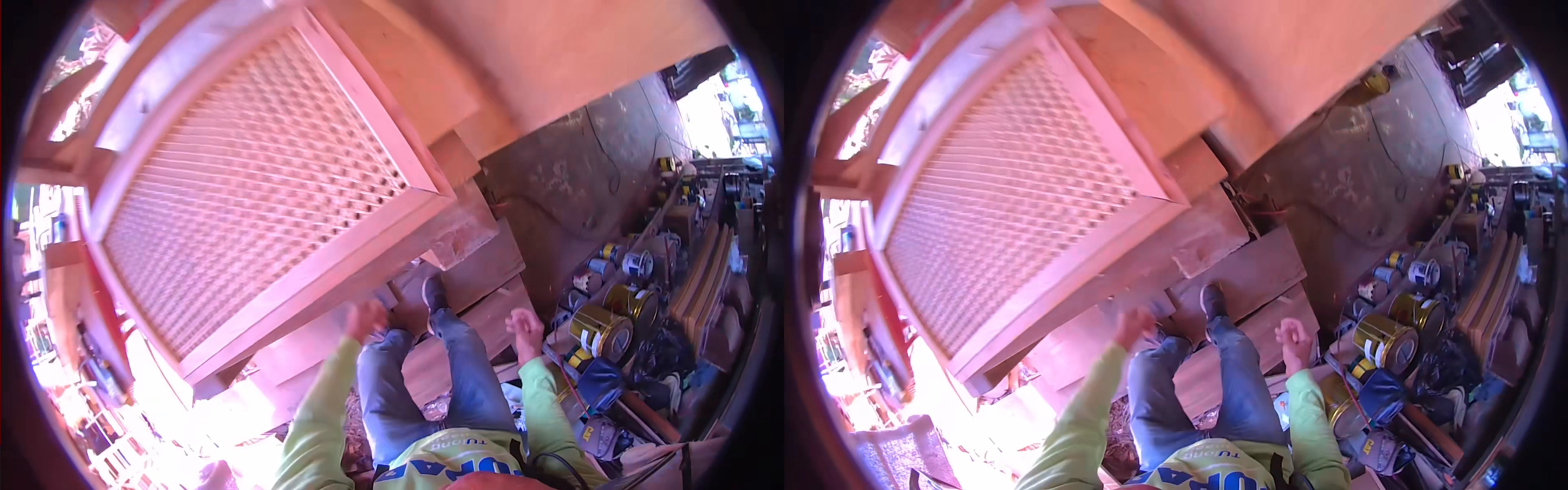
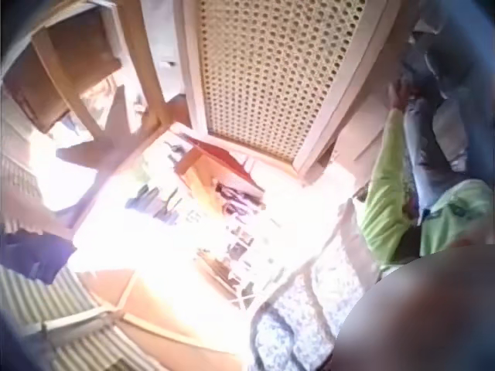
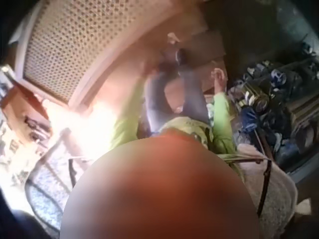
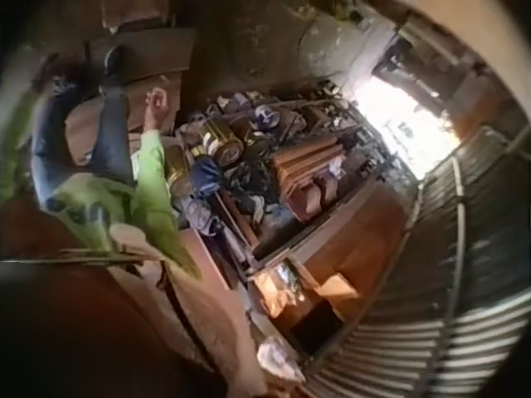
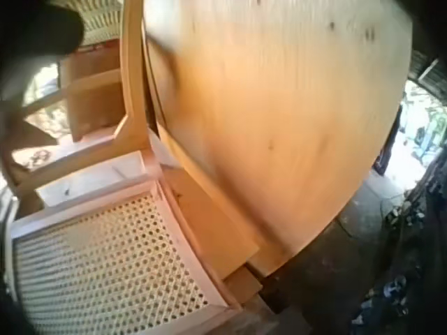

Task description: Using a pneumatic staple gun to secure a woven seat onto a wooden chair frame.

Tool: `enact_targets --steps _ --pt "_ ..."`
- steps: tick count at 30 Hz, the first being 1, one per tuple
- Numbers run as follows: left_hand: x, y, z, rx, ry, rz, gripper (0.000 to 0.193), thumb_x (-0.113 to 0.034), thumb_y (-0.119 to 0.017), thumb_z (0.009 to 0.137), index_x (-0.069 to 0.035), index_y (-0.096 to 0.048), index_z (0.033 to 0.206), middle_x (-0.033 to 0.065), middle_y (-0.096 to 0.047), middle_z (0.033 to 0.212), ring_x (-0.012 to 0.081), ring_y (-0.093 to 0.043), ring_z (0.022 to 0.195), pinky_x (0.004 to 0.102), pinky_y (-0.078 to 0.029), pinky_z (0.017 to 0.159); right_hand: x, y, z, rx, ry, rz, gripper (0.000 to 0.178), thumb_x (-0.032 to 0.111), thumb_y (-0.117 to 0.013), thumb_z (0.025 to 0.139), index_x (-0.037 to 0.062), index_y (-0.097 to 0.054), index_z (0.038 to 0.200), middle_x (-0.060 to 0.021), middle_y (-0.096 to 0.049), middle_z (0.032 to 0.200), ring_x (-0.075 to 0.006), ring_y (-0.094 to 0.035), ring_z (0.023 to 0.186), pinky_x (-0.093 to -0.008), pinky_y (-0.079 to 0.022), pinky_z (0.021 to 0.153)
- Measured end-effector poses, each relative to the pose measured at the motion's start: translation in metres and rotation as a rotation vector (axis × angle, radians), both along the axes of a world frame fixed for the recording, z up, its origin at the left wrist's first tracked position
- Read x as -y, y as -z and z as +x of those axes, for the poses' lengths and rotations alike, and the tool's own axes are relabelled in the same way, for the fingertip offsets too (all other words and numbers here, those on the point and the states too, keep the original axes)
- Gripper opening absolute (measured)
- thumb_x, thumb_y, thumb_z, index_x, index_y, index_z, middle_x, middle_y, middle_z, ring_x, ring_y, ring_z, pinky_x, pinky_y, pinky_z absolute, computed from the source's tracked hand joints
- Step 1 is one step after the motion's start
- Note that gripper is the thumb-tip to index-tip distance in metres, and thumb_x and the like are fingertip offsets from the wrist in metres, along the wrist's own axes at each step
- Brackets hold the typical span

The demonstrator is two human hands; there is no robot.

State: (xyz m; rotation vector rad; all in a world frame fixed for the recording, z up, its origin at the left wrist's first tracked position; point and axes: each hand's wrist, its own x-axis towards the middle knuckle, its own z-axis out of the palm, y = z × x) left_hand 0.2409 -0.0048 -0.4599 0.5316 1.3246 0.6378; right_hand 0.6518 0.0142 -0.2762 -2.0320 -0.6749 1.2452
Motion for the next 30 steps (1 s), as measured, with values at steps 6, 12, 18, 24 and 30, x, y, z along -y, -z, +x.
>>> enact_targets --steps 6,12,18,24,30 --pt "-0.018 -0.391 0.012 -0.472 0.114 0.485 0.023 -0.008 -0.070 0.092 -0.004 -0.070 0.115 0.0131 -0.069 0.089 0.0248 -0.068 0.070 0.0372 -0.056 0.062 -0.137 -0.154 -0.113 -0.151 -0.264 0.337 0.023 0.021 -0.064 0.105 0.0009 -0.066 0.116 -0.0047 -0.069 0.108 -0.0149 -0.069 0.092 -0.0298 -0.056 0.085" --pt "-0.130 -0.463 -0.042 -1.243 0.169 0.969 0.048 -0.012 -0.074 0.084 -0.010 -0.063 0.131 0.0147 -0.058 0.128 0.0374 -0.053 0.119 0.0510 -0.046 0.096 -0.230 -0.200 -0.212 -0.050 -0.384 0.651 0.035 0.023 -0.065 0.104 -0.0012 -0.060 0.128 -0.0086 -0.068 0.113 -0.0145 -0.066 0.102 -0.0296 -0.053 0.092" --pt "-0.155 -0.427 -0.057 -1.367 0.200 0.923 0.059 -0.020 -0.076 0.084 -0.013 -0.058 0.140 0.0118 -0.054 0.135 0.0363 -0.050 0.124 0.0519 -0.041 0.102 -0.295 -0.205 -0.230 -0.335 -0.631 0.251 0.041 0.026 -0.071 0.100 -0.0034 -0.062 0.128 -0.0108 -0.069 0.115 -0.0147 -0.067 0.100 -0.0309 -0.059 0.084" --pt "-0.157 -0.419 -0.051 -1.396 0.115 0.902 0.054 -0.024 -0.076 0.084 -0.014 -0.061 0.135 0.0087 -0.058 0.129 0.0342 -0.054 0.119 0.0502 -0.042 0.100 -0.321 -0.207 -0.227 -0.500 -0.896 0.025 0.039 0.027 -0.072 0.099 -0.0019 -0.065 0.123 -0.0099 -0.069 0.116 -0.0158 -0.067 0.101 -0.0332 -0.060 0.083" --pt "-0.160 -0.424 -0.049 -1.363 0.072 0.881 0.049 -0.024 -0.076 0.084 -0.016 -0.064 0.130 0.0068 -0.060 0.124 0.0333 -0.055 0.115 0.0494 -0.043 0.098 -0.338 -0.219 -0.227 -0.653 -0.934 -0.086 0.041 0.025 -0.072 0.098 -0.0035 -0.063 0.126 -0.0104 -0.070 0.117 -0.0182 -0.069 0.103 -0.0354 -0.061 0.088"
